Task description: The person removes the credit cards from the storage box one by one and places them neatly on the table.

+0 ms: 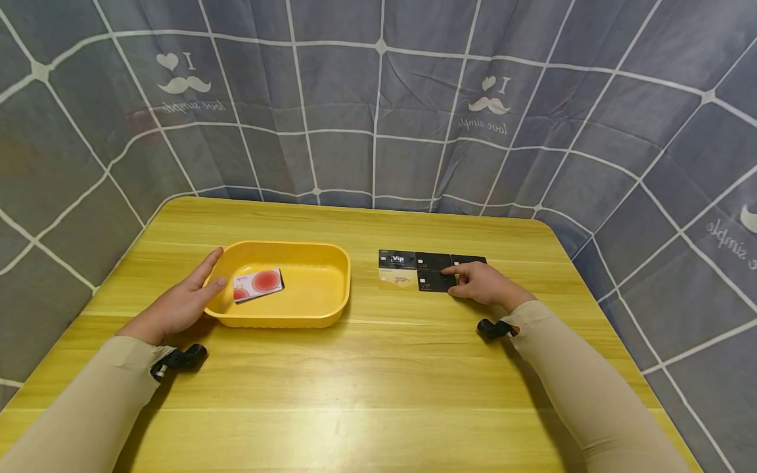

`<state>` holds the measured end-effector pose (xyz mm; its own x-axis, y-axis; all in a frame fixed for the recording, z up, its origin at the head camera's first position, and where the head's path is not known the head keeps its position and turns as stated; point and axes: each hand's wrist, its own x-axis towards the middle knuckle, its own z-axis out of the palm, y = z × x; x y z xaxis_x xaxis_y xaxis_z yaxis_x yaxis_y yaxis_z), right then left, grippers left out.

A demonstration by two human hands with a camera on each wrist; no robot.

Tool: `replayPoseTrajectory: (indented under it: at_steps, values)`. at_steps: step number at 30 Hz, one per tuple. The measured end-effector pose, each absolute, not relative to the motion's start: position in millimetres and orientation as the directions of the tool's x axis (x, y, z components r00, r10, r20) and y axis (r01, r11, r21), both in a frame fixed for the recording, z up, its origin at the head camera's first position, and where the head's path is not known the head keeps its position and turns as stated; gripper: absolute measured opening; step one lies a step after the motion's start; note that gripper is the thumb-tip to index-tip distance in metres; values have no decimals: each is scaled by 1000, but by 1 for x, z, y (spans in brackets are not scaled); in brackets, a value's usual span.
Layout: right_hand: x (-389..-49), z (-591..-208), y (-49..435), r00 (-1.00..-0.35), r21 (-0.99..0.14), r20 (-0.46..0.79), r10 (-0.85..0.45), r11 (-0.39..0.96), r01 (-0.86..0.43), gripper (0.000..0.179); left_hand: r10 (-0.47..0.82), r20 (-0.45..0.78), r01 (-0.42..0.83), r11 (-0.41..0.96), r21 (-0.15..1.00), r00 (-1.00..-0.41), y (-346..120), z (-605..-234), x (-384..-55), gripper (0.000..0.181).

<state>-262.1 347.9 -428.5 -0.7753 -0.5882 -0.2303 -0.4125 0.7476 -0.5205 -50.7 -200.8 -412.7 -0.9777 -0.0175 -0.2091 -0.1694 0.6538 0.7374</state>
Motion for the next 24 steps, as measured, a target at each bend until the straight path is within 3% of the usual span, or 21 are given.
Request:
replayPoseTrajectory:
  at_steps: [24]
  values:
    - [-264, -427, 351, -779, -564, -218, -588, 727, -391, 59, -20, -211, -170, 668, 725, -977, -201, -411, -50, 76]
